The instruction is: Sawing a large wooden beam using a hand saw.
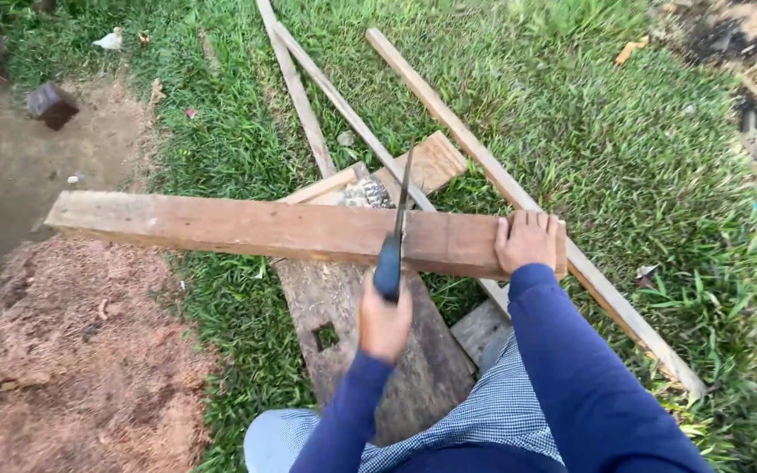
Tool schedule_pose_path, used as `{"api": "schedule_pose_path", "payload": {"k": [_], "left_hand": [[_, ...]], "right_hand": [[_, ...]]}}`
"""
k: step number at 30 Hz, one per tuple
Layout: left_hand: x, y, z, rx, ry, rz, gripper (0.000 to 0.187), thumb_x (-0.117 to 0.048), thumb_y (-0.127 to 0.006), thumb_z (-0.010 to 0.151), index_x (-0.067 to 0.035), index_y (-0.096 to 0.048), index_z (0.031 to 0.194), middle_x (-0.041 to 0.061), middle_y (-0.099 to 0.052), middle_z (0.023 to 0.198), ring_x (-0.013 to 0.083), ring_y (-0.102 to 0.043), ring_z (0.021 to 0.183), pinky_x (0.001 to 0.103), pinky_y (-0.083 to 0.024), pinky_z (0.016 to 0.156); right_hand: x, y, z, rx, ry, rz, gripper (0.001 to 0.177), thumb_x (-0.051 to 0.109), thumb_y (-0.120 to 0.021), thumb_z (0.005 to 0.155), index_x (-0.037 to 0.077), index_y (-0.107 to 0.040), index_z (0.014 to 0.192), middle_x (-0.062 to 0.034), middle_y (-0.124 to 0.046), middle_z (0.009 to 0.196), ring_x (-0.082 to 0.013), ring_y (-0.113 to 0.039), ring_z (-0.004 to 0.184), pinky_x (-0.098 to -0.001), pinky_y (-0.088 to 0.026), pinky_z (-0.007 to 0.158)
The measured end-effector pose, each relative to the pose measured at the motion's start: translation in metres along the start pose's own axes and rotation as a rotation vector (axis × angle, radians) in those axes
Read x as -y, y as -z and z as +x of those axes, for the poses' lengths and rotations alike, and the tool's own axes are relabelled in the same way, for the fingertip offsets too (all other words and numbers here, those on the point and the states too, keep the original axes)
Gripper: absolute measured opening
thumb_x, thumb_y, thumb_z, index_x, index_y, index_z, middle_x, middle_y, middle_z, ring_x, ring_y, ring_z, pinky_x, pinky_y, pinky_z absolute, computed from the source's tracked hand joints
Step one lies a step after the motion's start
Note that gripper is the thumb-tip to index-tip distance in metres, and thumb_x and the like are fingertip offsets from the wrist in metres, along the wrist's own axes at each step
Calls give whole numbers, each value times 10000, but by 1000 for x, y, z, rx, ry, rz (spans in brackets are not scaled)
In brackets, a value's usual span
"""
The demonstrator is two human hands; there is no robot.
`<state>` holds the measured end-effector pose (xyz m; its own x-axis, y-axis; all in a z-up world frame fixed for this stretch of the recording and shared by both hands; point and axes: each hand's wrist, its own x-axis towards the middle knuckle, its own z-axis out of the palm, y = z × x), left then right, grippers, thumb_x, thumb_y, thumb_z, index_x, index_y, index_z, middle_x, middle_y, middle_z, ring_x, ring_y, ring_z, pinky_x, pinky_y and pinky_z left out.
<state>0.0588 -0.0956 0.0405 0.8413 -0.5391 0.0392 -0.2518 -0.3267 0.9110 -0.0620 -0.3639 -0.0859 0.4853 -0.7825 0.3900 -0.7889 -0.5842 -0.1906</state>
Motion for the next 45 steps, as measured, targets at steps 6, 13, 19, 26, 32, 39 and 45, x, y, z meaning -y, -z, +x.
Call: {"api": "schedule_pose_path", "payload": {"k": [6, 13, 19, 26, 32, 39, 45], "left_hand": [[40, -10, 23, -37, -167, -78, 324, -179, -717, 893, -8, -589, 1137, 200, -738, 889, 291, -742, 793, 413, -579, 729], [246, 21, -129, -256, -262, 181, 475, -199, -799, 800, -1, -603, 1184, 137, -729, 893, 217, -726, 764, 322, -575, 664], [235, 56, -155, -213, -122, 62, 384, -150, -796, 778, -9, -661, 1109, 108, -773, 807, 173, -755, 683, 321, -591, 633], [87, -15, -49, -121, -191, 1, 340, -140, -762, 842, -10, -622, 1123, 137, -682, 769, 232, -675, 643, 351, -553, 614], [66, 5, -44, -71, -26, 0, 350, -171, -750, 874, -13, -605, 1151, 107, -714, 769, 166, -696, 665, 341, -560, 625], [91, -4, -55, -94, -73, -123, 223, -129, -734, 900, -25, -615, 1057, 74, -686, 750, 122, -658, 658, 302, -548, 603], [153, -18, -75, -162, -154, -52, 205, -135, -774, 855, -43, -634, 973, 75, -659, 706, 147, -642, 587, 302, -540, 572]], "right_hand": [[3, -1, 3, -18, 21, 57, 424, 405, -499, 1046, 16, -668, 1050, -193, -676, 1098, -370, -579, 1135, -536, -328, 1121], [-5, -2, 3, 9, 7, 2, 410, 411, -510, 1043, 29, -659, 1052, -202, -678, 1094, -367, -592, 1117, -513, -346, 1102], [-3, -5, 0, -5, 22, 16, 389, 389, -507, 1054, 30, -657, 1058, -199, -675, 1092, -360, -593, 1127, -530, -332, 1139], [-6, -7, 10, -70, 52, -27, 396, 397, -516, 1025, 32, -664, 1066, -192, -673, 1085, -387, -586, 1106, -535, -345, 1089], [-3, -3, 13, -10, 24, 45, 402, 384, -504, 1045, 20, -666, 1090, -204, -673, 1114, -379, -586, 1112, -507, -352, 1095], [-3, -6, 9, -44, 25, 16, 408, 389, -504, 1037, 21, -672, 1087, -184, -679, 1126, -349, -586, 1153, -500, -338, 1120], [-5, -8, 8, -66, 21, 42, 392, 380, -524, 1023, 22, -672, 1087, -186, -685, 1094, -358, -591, 1139, -525, -332, 1135]]}}
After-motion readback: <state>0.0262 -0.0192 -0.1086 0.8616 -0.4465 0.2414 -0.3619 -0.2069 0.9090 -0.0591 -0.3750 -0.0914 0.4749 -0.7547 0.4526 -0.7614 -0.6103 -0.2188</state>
